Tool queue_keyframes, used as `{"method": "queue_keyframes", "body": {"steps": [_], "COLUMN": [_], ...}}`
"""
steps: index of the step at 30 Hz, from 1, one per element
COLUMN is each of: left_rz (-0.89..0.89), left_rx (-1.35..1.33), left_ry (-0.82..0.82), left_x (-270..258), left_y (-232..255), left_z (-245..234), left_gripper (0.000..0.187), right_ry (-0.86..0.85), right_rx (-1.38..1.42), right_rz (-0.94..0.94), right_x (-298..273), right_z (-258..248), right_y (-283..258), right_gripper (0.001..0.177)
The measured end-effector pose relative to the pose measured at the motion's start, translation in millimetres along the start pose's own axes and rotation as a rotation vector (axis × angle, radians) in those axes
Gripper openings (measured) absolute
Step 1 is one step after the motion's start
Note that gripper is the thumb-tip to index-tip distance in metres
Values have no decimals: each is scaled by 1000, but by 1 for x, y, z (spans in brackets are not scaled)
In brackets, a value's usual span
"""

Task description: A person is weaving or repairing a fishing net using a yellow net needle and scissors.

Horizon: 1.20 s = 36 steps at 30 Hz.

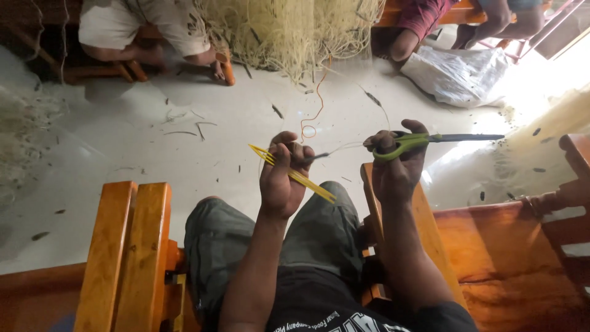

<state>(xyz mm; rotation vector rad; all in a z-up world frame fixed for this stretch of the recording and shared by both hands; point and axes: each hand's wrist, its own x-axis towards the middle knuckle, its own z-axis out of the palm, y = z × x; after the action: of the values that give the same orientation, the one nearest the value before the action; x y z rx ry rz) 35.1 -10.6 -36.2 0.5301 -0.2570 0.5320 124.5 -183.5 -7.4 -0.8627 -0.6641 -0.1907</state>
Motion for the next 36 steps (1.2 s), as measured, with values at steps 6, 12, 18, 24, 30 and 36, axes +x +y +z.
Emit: {"method": "queue_keyframes", "body": {"steps": [6,12,18,24,30,36], "left_rz": [-175,-12,124,182,140,91], "left_rx": [121,197,197,113,99,89], "left_ry": [-73,43,111,114,79,69], "left_x": [-1,-1,-1,-7,-11,-19], "left_y": [7,17,29,30,28,24], "left_z": [3,12,8,22,23,12], "left_gripper": [43,17,18,18,20,23], "right_ry": [-29,-52,-14,15,34,12], "right_rx": [-24,-48,-23,-48,-85,-125], "right_rz": [-19,-15,23,26,89,132], "right_x": [2,2,1,2,1,2], "right_z": [2,5,6,12,16,10], "right_y": [-17,-21,-24,-35,-37,-37], "right_gripper": [41,42,43,41,41,43]}}
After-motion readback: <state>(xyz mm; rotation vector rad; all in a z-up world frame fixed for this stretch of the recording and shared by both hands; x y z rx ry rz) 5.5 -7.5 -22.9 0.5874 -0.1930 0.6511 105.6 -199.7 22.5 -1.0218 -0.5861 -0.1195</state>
